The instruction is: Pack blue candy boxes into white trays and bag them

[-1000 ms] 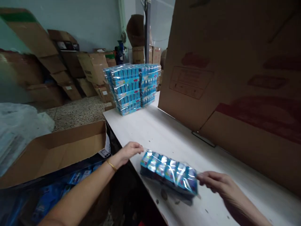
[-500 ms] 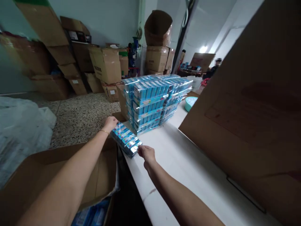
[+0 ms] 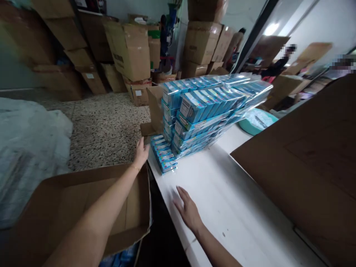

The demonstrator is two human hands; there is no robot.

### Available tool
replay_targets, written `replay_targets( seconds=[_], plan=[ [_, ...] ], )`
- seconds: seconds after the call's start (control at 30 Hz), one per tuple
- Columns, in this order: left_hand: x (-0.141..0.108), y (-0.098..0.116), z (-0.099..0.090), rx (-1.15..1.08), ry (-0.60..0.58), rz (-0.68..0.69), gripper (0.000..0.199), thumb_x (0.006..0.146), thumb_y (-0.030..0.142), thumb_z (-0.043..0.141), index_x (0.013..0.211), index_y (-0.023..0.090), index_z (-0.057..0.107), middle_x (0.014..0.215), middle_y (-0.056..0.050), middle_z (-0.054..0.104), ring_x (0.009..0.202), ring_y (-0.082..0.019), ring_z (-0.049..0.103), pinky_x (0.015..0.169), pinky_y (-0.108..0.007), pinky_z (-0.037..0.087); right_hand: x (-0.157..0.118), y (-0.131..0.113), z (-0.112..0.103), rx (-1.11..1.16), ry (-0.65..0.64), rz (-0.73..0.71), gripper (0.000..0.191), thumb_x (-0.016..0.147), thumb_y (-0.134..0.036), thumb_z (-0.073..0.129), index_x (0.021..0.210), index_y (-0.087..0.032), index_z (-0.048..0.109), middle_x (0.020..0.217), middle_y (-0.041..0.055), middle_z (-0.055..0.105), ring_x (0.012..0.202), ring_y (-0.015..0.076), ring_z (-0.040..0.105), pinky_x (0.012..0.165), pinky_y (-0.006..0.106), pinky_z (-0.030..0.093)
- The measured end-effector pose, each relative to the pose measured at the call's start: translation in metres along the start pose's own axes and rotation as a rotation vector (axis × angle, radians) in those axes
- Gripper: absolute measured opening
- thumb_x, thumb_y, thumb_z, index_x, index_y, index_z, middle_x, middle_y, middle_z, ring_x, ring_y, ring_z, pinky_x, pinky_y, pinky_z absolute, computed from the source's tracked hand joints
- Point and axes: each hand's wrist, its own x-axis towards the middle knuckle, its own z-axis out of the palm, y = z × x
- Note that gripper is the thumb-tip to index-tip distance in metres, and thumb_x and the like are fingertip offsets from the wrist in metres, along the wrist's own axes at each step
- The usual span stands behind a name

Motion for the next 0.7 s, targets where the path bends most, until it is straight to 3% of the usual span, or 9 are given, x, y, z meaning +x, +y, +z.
replay_targets(
  seconds=[0.1, 0.2, 0.33, 0.47, 0.57, 0.7],
  plan=[
    [-0.092, -0.021, -0.028, -0.041, -0.029, -0.04, 0.035, 0.077, 0.028, 0.047, 0.108, 0.014, 0.057, 0.114, -0.013, 0.054, 0.103, -0.02, 0.053, 0.09, -0.036, 0.043, -0.087, 0.049, 0.005, -0.547, -0.194, -0.202, 0.066, 0.078, -0.032, 0.054, 0.137, -0.029, 0.025, 0.143, 0.0026, 0.023, 0.13, 0.0296, 0.02, 0.103, 0.053, 0.02],
    [-0.198, -0.033, -0.061, -0.058, -0.163, -0.135, 0.032, 0.078, 0.035, 0.046, 0.101, 0.018, 0.061, 0.112, -0.009, 0.057, 0.105, -0.019, 0.053, 0.093, -0.034, 0.041, -0.141, 0.077, 0.012, -0.804, -0.244, -0.33, 0.078, 0.073, -0.03, 0.058, 0.14, -0.027, 0.017, 0.144, 0.0032, 0.017, 0.131, 0.0315, 0.015, 0.104, 0.054, 0.015],
    [-0.335, -0.027, -0.114, 0.011, -0.267, -0.471, 0.035, 0.076, 0.038, 0.045, 0.095, 0.016, 0.063, 0.104, -0.01, 0.063, 0.1, -0.02, 0.056, 0.089, -0.034, 0.043, -0.156, 0.077, 0.011, -0.929, -0.237, -0.324, 0.068, 0.077, -0.013, 0.044, 0.139, -0.026, 0.019, 0.146, 0.0018, 0.011, 0.133, 0.0272, 0.008, 0.106, 0.051, 0.009],
    [-0.447, 0.004, -0.153, 0.065, -0.525, -0.804, 0.035, 0.07, 0.036, 0.05, 0.091, 0.012, 0.065, 0.094, -0.009, 0.067, 0.09, -0.021, 0.06, 0.083, -0.031, 0.044, -0.157, 0.071, 0.009, -0.954, -0.268, -0.303, 0.058, 0.082, -0.017, 0.037, 0.138, -0.02, 0.024, 0.146, 0.0039, 0.007, 0.133, 0.0279, 0.001, 0.105, 0.053, 0.005],
    [-0.505, 0.035, -0.151, 0.052, -0.558, -0.904, 0.039, 0.073, 0.036, 0.047, 0.096, 0.009, 0.064, 0.098, -0.01, 0.066, 0.091, -0.021, 0.06, 0.082, -0.029, 0.044, -0.161, 0.072, 0.009, -0.97, -0.292, -0.308, 0.056, 0.084, -0.019, 0.033, 0.139, -0.017, 0.022, 0.146, 0.004, 0.003, 0.133, 0.0272, -0.003, 0.105, 0.053, 0.003],
    [-0.541, 0.077, -0.12, 0.038, -0.566, -0.916, 0.041, 0.076, 0.034, 0.043, 0.102, 0.009, 0.061, 0.104, -0.011, 0.064, 0.093, -0.019, 0.059, 0.082, -0.026, 0.043, -0.166, 0.074, 0.007, -0.991, -0.304, -0.329, 0.055, 0.086, -0.021, 0.031, 0.139, -0.016, 0.02, 0.147, 0.0046, 0.0, 0.133, 0.0267, -0.006, 0.104, 0.054, 0.001]
  ],
)
